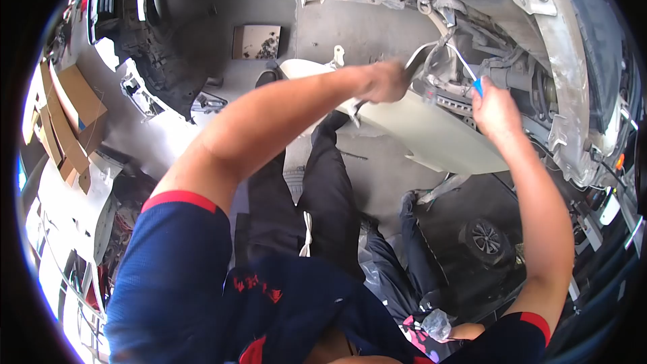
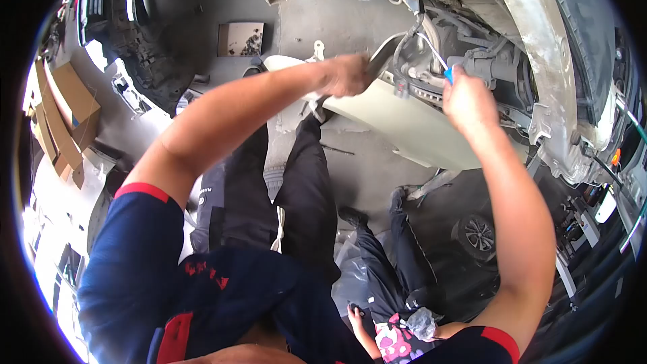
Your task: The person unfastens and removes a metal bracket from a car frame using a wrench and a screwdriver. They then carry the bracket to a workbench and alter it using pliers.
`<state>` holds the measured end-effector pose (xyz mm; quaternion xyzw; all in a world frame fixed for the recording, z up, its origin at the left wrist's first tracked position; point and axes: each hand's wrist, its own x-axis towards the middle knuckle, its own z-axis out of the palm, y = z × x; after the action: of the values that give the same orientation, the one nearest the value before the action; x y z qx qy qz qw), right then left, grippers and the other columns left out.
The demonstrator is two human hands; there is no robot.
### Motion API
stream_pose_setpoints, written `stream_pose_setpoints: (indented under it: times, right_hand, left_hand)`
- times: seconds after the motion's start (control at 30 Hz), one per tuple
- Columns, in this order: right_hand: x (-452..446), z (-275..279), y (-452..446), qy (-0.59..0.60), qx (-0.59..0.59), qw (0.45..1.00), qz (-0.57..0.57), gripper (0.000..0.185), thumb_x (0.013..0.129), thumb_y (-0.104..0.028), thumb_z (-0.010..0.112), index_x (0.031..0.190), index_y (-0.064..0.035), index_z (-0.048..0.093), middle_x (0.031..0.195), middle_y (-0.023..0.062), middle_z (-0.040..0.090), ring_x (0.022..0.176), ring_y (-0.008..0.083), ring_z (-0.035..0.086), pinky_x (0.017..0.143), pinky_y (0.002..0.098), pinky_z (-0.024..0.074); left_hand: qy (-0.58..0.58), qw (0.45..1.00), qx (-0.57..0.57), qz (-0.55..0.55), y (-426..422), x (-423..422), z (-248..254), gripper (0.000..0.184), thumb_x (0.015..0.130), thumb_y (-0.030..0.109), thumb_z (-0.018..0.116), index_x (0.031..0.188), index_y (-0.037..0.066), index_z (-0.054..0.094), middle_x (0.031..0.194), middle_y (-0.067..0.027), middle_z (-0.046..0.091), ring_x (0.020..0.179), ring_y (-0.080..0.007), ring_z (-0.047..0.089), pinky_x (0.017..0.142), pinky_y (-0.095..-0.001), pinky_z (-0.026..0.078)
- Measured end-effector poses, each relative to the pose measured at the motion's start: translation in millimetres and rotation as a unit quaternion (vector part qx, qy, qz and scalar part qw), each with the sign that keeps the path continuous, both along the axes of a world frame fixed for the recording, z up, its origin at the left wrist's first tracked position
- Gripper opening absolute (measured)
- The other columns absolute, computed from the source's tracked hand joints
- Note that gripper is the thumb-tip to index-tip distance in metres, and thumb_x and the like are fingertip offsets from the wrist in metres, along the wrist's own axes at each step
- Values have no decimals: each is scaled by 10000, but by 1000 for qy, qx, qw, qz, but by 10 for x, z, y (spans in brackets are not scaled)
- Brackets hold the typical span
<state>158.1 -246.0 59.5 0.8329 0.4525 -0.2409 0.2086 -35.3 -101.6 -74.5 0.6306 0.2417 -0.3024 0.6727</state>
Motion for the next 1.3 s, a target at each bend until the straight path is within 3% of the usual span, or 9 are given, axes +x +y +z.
stream_pose_setpoints:
  times: [0.1, 0.17, 0.23, 0.3, 0.5, 0.63, 0.83, 1.13, 1.3]
  right_hand:
    - [-313, 3, -43, 166, -26, 944, -284, 326, 1073, -317, 589, 1192, -17, 629, 756, 141, 666, 589, 279, 674, 538, 440, 554]
    - [-515, 145, -264, 366, 77, 746, -551, 293, 1093, -341, 596, 1201, -71, 625, 735, 8, 542, 530, 116, 532, 461, 318, 451]
    - [-658, -56, -864, 574, 169, 470, -649, 326, 1101, -380, 587, 1254, -94, 623, 819, -6, 562, 600, 94, 506, 515, 276, 417]
    - [-1036, -345, -1382, 587, 242, 360, -684, 342, 1084, -406, 604, 1261, -115, 634, 844, -2, 584, 638, 114, 521, 557, 277, 421]
    - [-2960, -771, -2197, 451, 253, 349, -782, 162, 937, -134, 740, 1011, -126, 597, 850, 37, 651, 720, 163, 647, 589, 336, 531]
    - [-3960, -1062, -2341, 450, 262, 318, -792, 163, 950, -161, 752, 994, -102, 606, 830, 42, 661, 682, 151, 639, 569, 322, 519]
    - [-4932, -1587, -2415, 412, 345, 144, -831, 185, 1017, -238, 711, 1017, -76, 621, 851, 56, 681, 682, 155, 646, 598, 329, 540]
    - [-6354, -2785, -3500, 333, 311, 77, -887, 148, 1002, -189, 690, 1031, -62, 618, 815, 50, 651, 644, 144, 617, 575, 308, 525]
    - [-6955, -3230, -4073, 320, 279, 75, -902, 167, 968, -167, 709, 1090, -75, 641, 852, 47, 654, 693, 151, 628, 616, 315, 538]
  left_hand:
    - [-17, 996, 9, -82, -207, -493, -987, 152, 909, 148, 682, 985, 16, 682, 957, -132, 695, 888, -215, 661, 790, -353, 546]
    - [-86, 987, 47, -124, -193, -924, -1545, 156, 962, 187, 635, 960, 34, 667, 950, -115, 664, 892, -202, 641, 794, -361, 542]
    - [137, 988, -60, 33, 43, -1208, -793, 209, 1057, 230, 521, 1024, 39, 598, 861, -61, 600, 672, -170, 563, 570, -351, 500]
    - [153, 970, -129, 139, 83, -1554, -671, 157, 1065, 209, 491, 1082, 70, 561, 835, -43, 585, 620, -134, 519, 514, -303, 447]
    - [190, 906, -337, 170, -83, -2195, -497, 108, 1065, 133, 556, 1146, 61, 562, 929, -84, 657, 604, -122, 565, 478, -272, 434]
    - [153, 971, -181, 15, -612, -2408, -561, 121, 1046, 121, 567, 1151, 60, 552, 938, -60, 644, 662, -98, 523, 573, -268, 460]
    - [-6, 900, 232, -369, -1624, -2758, -1009, 664, 961, 131, 536, 1604, 70, 380, 1255, -269, 702, 1160, -435, 698, 1012, -530, 537]
    - [32, 830, 302, -469, -3452, -2589, -2738, 561, 977, 132, 505, 1535, 181, 522, 1346, -209, 691, 1246, -404, 671, 1053, -506, 535]
    - [-55, 700, 440, -559, -3934, -2863, -3057, 780, 956, 258, 595, 1679, 139, 328, 1725, -229, 296, 1600, -464, 248, 1302, -586, 183]
